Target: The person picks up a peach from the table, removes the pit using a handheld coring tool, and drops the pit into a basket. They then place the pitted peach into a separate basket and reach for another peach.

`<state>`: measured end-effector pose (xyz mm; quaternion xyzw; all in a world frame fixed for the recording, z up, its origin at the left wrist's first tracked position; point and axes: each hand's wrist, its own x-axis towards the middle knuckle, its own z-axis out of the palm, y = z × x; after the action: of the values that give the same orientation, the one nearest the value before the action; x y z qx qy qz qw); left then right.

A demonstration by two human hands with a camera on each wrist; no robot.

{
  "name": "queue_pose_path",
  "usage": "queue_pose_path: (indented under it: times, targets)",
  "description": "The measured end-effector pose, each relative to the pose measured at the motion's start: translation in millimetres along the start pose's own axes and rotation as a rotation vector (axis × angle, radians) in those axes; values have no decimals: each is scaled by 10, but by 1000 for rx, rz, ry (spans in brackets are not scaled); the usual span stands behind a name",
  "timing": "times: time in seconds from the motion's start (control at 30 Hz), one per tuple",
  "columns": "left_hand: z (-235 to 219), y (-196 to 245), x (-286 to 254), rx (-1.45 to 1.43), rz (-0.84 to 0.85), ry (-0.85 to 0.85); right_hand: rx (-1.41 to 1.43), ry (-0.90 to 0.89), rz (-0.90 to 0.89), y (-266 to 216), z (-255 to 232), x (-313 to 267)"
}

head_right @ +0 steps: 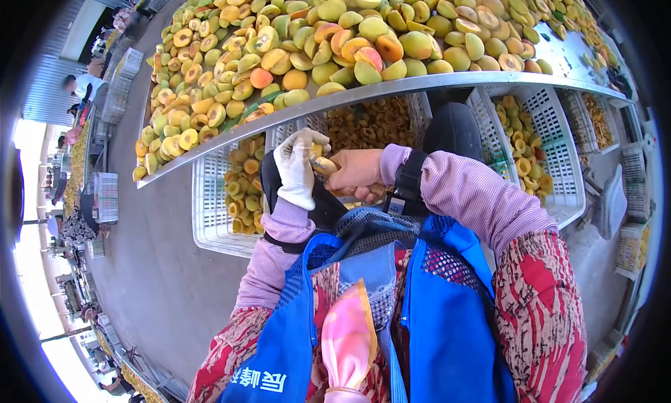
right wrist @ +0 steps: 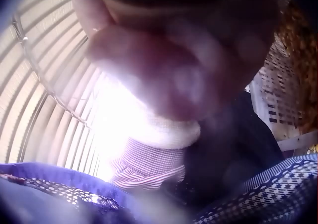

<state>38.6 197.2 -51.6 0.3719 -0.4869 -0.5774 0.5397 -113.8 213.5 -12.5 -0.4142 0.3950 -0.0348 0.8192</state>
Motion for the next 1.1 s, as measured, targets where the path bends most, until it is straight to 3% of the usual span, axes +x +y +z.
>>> queue_pose_path:
  times: [0.03,0.13,0.17,0.23,0.3,0.37,0.43,0.5,0.53,0.57,0.63,0.7,0.73,0.77,0.83,0.87,0.9,0.93,0.97,1.0,1.03,1.1]
  targets:
    - [10,28,-4,7,6,-4,-2,0,-10,19,-25,-22]
    - [1,163,34,132,-43,-268,137,-194,30,69,-104,-98]
    - [10,170,33,142,-42,-269,137,-199,21,89,-103,-107]
    - [55,197,17,29,-284,-278,67,-135,33,133,-88,-132]
    - [109,253,18,203,-183,-301,161,-223,33,180,-115,-174]
    - [133,293,27,827,484,-501,254,-317,43,270,-141,-179]
    - [206,357,36,844,458,-494,403,-405,-36,335,-156,-158]
    - [271,325,12,-11,-237,-241,457,-442,-115,382,-145,-129]
    - [344,265,2,-232,-390,-50,501,-438,-169,410,-153,-87]
    - [426,226,-15,-347,-390,122,541,-431,-227,406,-172,-64]
    - [345,124,62,-646,-416,142,542,-428,-230,398,-132,-90]
    - [201,111,224,-1022,-381,321,406,-335,-243,457,-9,-69]
    - [139,157,225,-872,-340,411,440,-226,-226,416,65,-82]
    - [-9,272,236,-896,-365,410,500,-176,-275,467,34,-2]
    - [-473,352,229,-336,-26,428,539,205,-336,510,-41,90]
    - [-816,337,265,162,124,600,81,422,-390,703,-231,294]
    - [-1132,364,306,670,262,744,-740,720,-544,1133,-447,585]
    - [-1318,462,353,998,197,903,-1193,443,-312,1580,-668,832]
    - [-1466,551,430,1324,123,1054,-1182,322,121,1532,-567,772]
    - [-1583,646,530,1324,125,1063,-1164,259,61,1709,-643,968]
    - [-1683,728,623,1402,78,897,-1030,341,69,1220,-394,680]
    - [-1803,768,852,1575,47,606,-832,447,-93,1490,-507,1045]
